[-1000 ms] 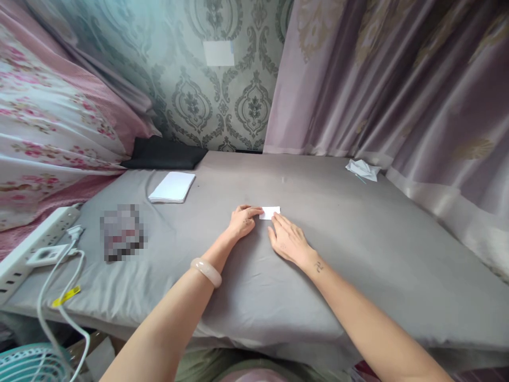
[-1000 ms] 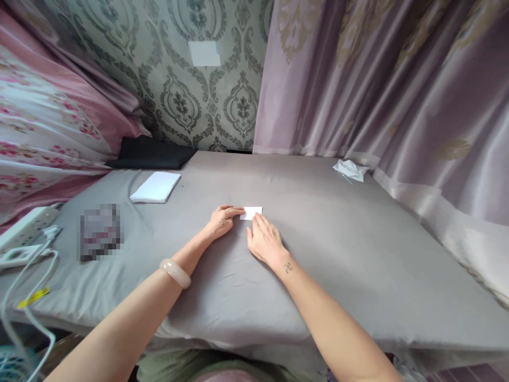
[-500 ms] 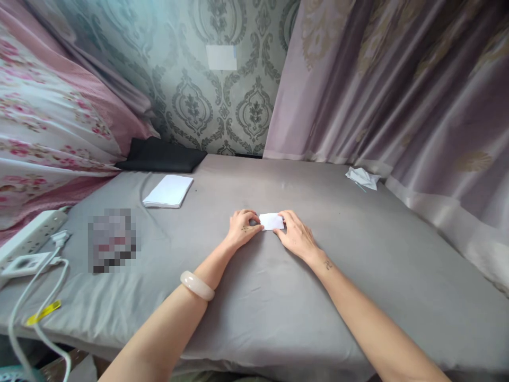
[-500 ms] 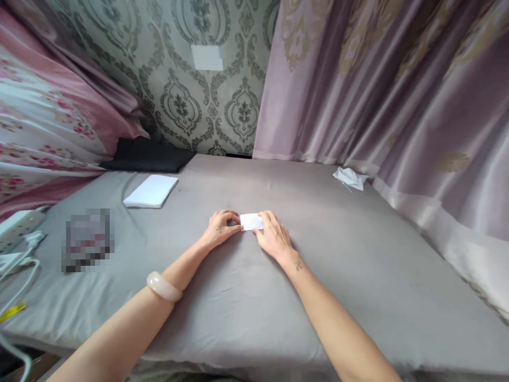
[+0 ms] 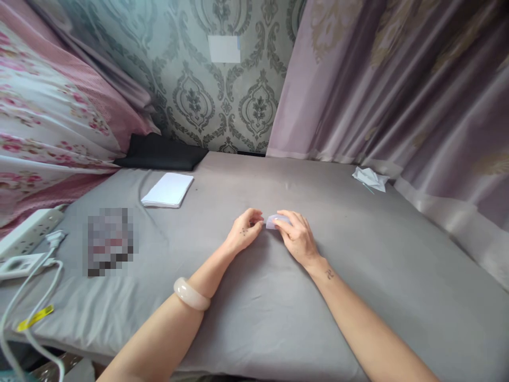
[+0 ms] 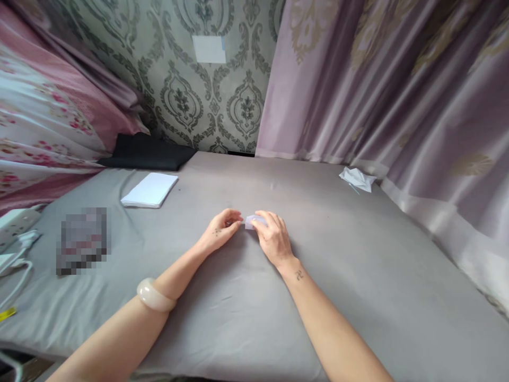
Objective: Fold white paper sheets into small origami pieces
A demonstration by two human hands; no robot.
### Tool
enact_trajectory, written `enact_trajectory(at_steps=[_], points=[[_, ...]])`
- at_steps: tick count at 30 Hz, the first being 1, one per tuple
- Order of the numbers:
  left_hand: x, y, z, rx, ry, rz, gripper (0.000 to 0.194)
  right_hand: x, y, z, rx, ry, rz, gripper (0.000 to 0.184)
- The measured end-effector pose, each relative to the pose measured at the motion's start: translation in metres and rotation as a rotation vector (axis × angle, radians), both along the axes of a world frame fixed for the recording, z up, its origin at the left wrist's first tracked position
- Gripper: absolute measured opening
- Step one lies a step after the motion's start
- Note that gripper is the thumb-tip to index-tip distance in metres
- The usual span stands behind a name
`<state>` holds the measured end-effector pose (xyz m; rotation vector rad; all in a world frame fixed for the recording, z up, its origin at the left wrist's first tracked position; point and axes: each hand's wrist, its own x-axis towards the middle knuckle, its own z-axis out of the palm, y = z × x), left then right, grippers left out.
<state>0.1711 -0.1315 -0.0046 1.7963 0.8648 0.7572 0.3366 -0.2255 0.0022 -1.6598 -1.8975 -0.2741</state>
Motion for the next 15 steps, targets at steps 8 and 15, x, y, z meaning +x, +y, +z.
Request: enact_trajectory(at_steps=[8, 15], points=[[0.001, 0.003, 0.005, -0.066, -0.019, -0.117, 0.026, -0.004, -0.004, 0.009, 0.069, 0.0, 0.115, 0.025], [-0.007, 0.01, 0.01, -0.223, -0.089, 0.168, 0.028, -0.002, -0.004, 0.007, 0.029, -0.087, 0.154, 0.03]])
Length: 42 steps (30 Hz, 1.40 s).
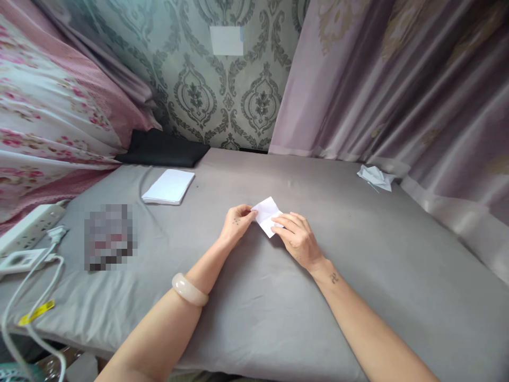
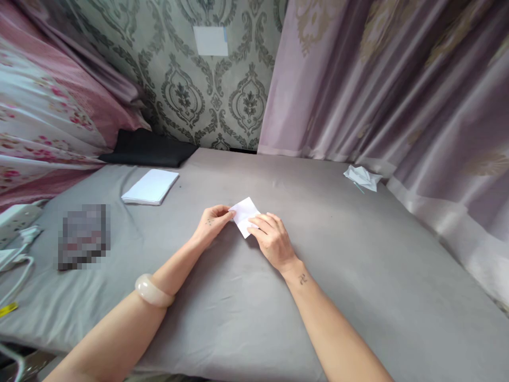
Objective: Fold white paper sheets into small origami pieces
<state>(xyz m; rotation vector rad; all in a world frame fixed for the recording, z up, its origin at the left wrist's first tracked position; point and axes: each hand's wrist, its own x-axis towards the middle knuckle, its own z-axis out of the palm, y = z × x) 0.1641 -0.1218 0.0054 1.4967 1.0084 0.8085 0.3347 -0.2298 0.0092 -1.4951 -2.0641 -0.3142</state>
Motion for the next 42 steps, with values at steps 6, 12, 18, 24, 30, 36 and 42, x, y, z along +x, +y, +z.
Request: enact_trajectory(at_steps=[6, 12, 18, 24, 30, 36, 42], points=[[-0.004, 0.005, -0.004, 0.25, 0.384, 0.04, 0.018, 0.004, 0.004, -0.013, -0.107, -0.03, 0.096, 0.03], [-0.009, 0.002, -0.006, 0.776, 0.586, -0.078, 0.029, 0.005, 0.004, -0.018, -0.178, 0.025, 0.116, 0.031], [-0.018, -0.022, 0.006, 0.793, 0.691, -0.45, 0.037, 0.004, 0.001, -0.016, -0.222, 0.106, 0.107, 0.028], [-0.018, -0.032, 0.01, 0.727, 0.737, -0.39, 0.028, -0.001, -0.003, -0.014, -0.265, 0.153, 0.05, 0.026], [-0.016, -0.031, 0.011, 0.621, 0.679, -0.297, 0.017, -0.006, -0.006, -0.011, -0.303, 0.198, -0.064, 0.025], [-0.013, -0.03, 0.006, 0.622, 0.657, -0.249, 0.019, -0.011, -0.003, -0.011, -0.293, 0.277, -0.156, 0.025], [-0.009, -0.03, 0.001, 0.561, 0.626, -0.182, 0.018, -0.015, 0.003, -0.012, -0.273, 0.379, -0.246, 0.021]])
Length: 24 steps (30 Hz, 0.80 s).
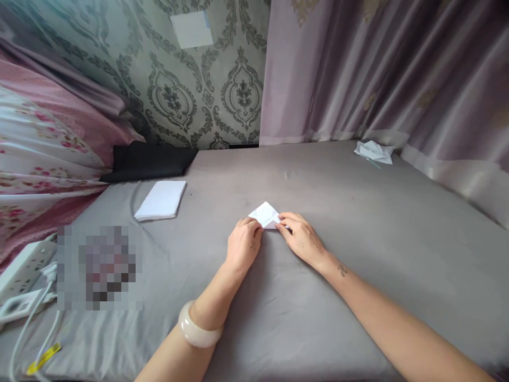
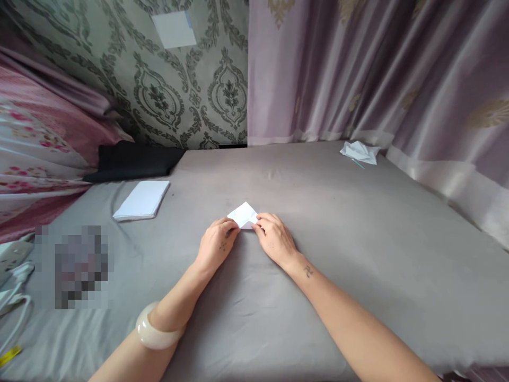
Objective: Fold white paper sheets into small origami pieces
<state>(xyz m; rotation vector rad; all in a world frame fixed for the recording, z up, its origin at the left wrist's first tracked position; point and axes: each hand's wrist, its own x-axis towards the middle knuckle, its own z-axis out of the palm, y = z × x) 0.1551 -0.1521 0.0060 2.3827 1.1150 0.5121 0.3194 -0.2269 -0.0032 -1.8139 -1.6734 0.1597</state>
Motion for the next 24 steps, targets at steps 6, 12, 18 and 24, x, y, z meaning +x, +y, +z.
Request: enact_trajectory(at_steps=[6, 12, 18, 24], points=[[0.003, 0.002, -0.007, 0.022, -0.074, 0.028, 0.02, -0.004, 0.005, -0.002, 0.006, 0.004, -0.073, 0.019], [0.009, 0.003, -0.006, 0.017, -0.098, 0.091, 0.016, -0.005, 0.009, -0.009, 0.034, -0.042, -0.127, 0.022], [0.01, 0.005, -0.006, -0.012, -0.108, 0.106, 0.014, -0.005, 0.012, -0.011, 0.032, -0.113, -0.152, 0.022], [0.01, 0.006, -0.005, -0.037, -0.106, 0.107, 0.013, -0.006, 0.013, -0.012, 0.018, -0.158, -0.152, 0.019]])
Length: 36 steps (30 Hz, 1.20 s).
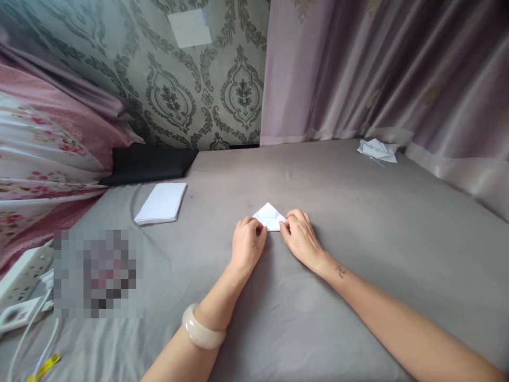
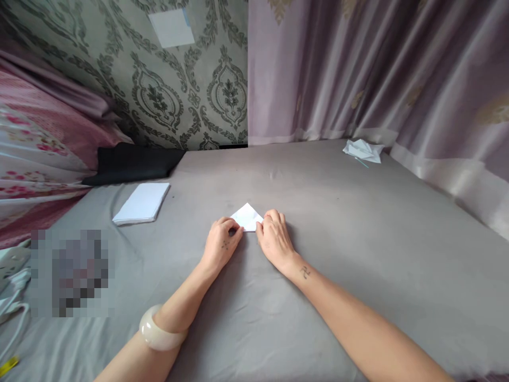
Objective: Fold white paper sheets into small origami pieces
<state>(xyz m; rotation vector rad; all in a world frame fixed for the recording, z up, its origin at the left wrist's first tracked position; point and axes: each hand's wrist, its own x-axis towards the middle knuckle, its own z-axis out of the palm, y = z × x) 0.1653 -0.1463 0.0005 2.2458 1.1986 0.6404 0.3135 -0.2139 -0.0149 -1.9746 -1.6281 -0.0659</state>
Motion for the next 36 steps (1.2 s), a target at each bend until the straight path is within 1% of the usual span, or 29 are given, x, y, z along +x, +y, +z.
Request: enact_trajectory(at_steps=[14, 23, 28, 36], points=[[0.0014, 0.0002, -0.0008, -0.012, 0.029, 0.018, 0.014, 0.0005, 0.0029, -0.0009, -0.053, -0.038, -0.008, 0.016], [0.0026, 0.0006, -0.0035, 0.022, 0.044, 0.008, 0.015, 0.0005, 0.0059, -0.0017, -0.061, -0.05, -0.02, 0.016], [0.0028, 0.0004, -0.0059, 0.062, 0.088, 0.005, 0.014, 0.0014, 0.0064, -0.0028, -0.08, -0.047, -0.021, 0.015], [0.0025, -0.0004, -0.0077, 0.124, 0.169, -0.003, 0.015, 0.0025, 0.0069, -0.0027, -0.06, -0.033, -0.01, 0.016]])
